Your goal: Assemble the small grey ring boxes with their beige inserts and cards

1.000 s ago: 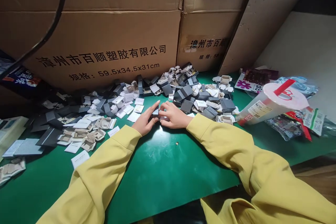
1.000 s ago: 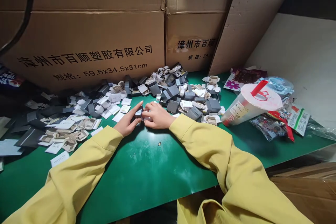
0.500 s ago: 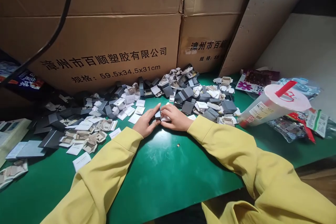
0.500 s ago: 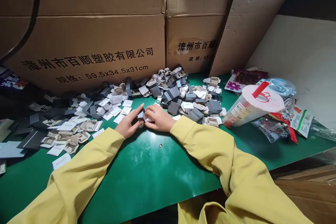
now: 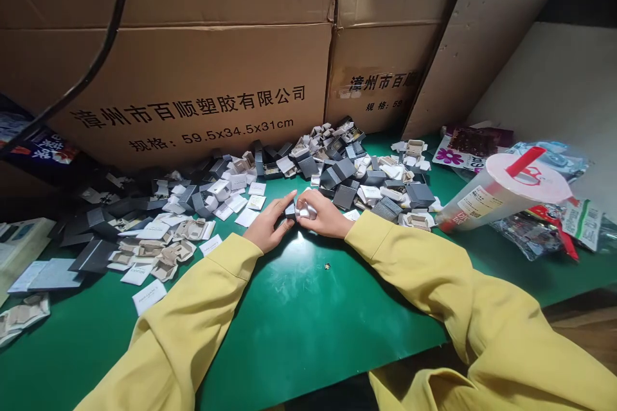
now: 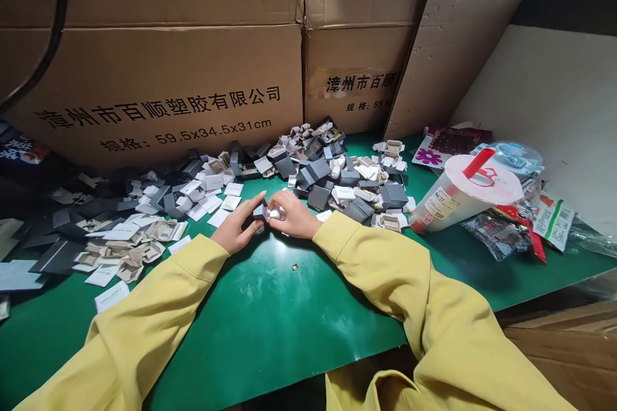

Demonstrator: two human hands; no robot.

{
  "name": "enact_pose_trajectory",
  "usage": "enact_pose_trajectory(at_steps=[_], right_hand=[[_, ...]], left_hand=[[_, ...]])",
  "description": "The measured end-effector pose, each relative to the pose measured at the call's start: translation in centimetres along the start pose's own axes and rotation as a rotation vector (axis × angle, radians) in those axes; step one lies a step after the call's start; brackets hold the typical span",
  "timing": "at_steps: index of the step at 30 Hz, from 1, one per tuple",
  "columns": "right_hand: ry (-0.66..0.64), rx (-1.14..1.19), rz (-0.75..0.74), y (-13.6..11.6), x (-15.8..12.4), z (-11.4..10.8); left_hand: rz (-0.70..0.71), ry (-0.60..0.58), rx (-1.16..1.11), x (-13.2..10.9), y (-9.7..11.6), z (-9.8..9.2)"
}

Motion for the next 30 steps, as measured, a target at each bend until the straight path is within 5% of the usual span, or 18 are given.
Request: enact_pose_trajectory(at_steps=[12, 30], right_hand=[[-0.009, -0.020, -0.090, 0.1, -0.1, 0.0], [0.032, -0.100, 0.035, 0.6, -0.4, 0.2]], left_hand=[[-0.026, 0.089, 0.022, 0.0, -0.7, 0.3], [-0.053, 0.104, 0.008, 0.1, -0.2, 0.0]])
Point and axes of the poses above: each hand's wrist, its own x-axis towards the middle knuckle, its own z-axis out of the palm, y = z × x, the point moved 1 cm from there along x, towards the middle knuckle, and after that the axes turned 4 degrees about -x, right-handed, at the moved point
